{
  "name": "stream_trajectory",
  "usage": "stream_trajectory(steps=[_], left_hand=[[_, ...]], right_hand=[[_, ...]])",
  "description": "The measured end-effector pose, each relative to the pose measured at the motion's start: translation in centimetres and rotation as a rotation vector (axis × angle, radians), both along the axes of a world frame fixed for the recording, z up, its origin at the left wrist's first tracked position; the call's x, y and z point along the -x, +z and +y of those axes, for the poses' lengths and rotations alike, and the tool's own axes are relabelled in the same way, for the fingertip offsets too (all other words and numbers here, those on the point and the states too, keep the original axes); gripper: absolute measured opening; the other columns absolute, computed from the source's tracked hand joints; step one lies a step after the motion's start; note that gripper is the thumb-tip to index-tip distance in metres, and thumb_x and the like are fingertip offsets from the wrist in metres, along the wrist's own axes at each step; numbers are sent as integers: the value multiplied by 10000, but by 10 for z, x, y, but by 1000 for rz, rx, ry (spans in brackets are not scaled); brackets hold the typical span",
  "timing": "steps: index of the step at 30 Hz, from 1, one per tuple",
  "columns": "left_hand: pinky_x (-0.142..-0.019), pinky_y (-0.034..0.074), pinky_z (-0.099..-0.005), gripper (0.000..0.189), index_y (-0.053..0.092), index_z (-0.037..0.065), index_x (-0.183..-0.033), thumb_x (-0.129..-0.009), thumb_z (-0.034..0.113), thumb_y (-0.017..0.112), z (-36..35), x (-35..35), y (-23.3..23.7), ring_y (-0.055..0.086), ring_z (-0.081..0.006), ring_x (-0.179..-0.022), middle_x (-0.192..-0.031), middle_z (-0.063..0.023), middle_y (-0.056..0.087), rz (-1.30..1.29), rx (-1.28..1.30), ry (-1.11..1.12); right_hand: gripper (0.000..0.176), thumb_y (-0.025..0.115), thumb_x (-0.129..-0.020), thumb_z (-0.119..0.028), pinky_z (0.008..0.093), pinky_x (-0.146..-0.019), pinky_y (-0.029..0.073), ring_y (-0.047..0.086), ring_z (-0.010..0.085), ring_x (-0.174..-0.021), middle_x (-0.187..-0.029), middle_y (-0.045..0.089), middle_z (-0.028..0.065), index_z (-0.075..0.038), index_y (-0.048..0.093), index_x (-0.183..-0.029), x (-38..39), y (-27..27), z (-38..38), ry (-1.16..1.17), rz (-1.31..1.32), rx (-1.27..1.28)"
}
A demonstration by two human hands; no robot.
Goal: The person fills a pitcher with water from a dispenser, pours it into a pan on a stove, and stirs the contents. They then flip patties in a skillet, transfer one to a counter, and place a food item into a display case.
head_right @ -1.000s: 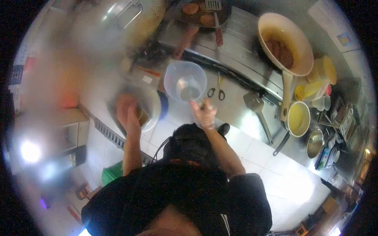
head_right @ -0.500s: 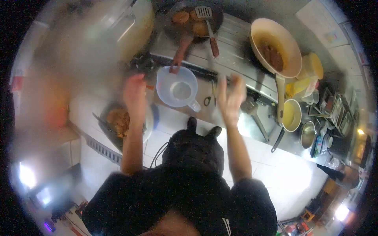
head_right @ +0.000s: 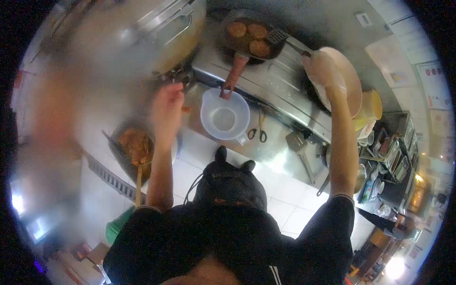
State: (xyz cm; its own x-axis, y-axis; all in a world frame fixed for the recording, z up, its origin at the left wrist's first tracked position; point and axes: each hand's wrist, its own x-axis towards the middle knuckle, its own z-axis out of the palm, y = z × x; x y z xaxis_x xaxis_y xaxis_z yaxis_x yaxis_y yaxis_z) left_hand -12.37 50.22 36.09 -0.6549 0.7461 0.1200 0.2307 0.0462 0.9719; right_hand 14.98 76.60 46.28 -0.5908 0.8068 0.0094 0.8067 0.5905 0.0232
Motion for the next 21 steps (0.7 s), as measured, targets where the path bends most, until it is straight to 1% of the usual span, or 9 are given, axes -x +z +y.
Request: stream_trajectory(steps=[3, 5, 7, 9, 12, 15, 16, 17, 21], left_hand=[[-828, 460, -271, 186, 609, 50, -1062, -877, 42, 598, -10, 0, -1, 587, -132, -929, -1081, -52, 638, -56, -36, 21], [-829, 458, -264, 177, 607, 45, -1061, -885, 33, 594, -21, 1, 1, 583, -122, -938, -1082, -53, 639, -65, -115, 30], [-829, 460, -267, 173, 604, 42, -1058, -885, 34, 597, -35, 7, -2, 586, -123, -945, -1082, -54, 640, -73, -87, 69], [-829, 462, -269, 170, 602, 39, -1056, -886, 36, 601, -41, 13, -5, 589, -125, -952, -1083, -55, 640, -68, -65, 84], [-828, 470, -278, 176, 606, 48, -1068, -892, 39, 596, -48, 15, -14, 604, -129, -944, -1080, -55, 644, -109, -52, 151], [-823, 478, -288, 183, 618, 53, -1062, -880, 72, 620, -54, 19, -27, 619, -139, -911, -1060, -60, 654, -65, -100, 95], [-821, 478, -290, 187, 623, 54, -1055, -870, 77, 628, -53, 17, -29, 621, -142, -892, -1043, -59, 658, -139, -129, 98], [-806, 478, -292, 178, 627, 52, -1026, -850, 81, 630, -54, 15, -29, 619, -146, -874, -995, -57, 657, -55, -193, 99], [-851, 487, -288, 179, 607, 25, -1067, -890, 15, 579, -64, 3, -17, 611, -140, -966, -1017, -59, 642, -62, -95, 69]], right_hand=[[413, 465, -949, -330, 499, -767, 493, 624, 452, -864, -905, 654, 269, 42, 642, -937, 3, 6, 3, 87, -146, -37], [430, 474, -943, -353, 505, -800, 479, 625, 438, -878, -917, 648, 269, 44, 638, -974, -3, -2, 2, -91, -62, -48], [463, 481, -935, -379, 495, -828, 463, 624, 437, -891, -890, 632, 292, 52, 650, -934, 0, -9, -9, -89, 82, -134], [486, 488, -927, -402, 462, -843, 459, 622, 424, -945, -909, 623, 313, 50, 661, -964, 7, -1, -13, -280, 121, 119], [493, 501, -918, -416, 437, -837, 460, 635, 402, -960, -934, 642, 294, 35, 658, -1041, 11, 1, -10, -346, 233, 421], [518, 518, -914, -446, 370, -834, 465, 652, 314, -895, -978, 670, 252, -19, 635, -1182, -11, -74, 27, 12, 477, 282], [503, 520, -924, -437, 359, -832, 465, 643, 262, -897, -999, 677, 237, -48, 618, -1227, 7, -68, 17, -177, 424, 407], [509, 520, -930, -451, 369, -792, 477, 643, 224, -884, -985, 692, 207, -48, 622, -1224, 3, -95, 39, -55, 418, 291], [526, 497, -941, -472, 392, -789, 484, 656, 267, -898, -1003, 687, 210, -28, 636, -1188, 39, -115, 59, -105, 267, 204]])
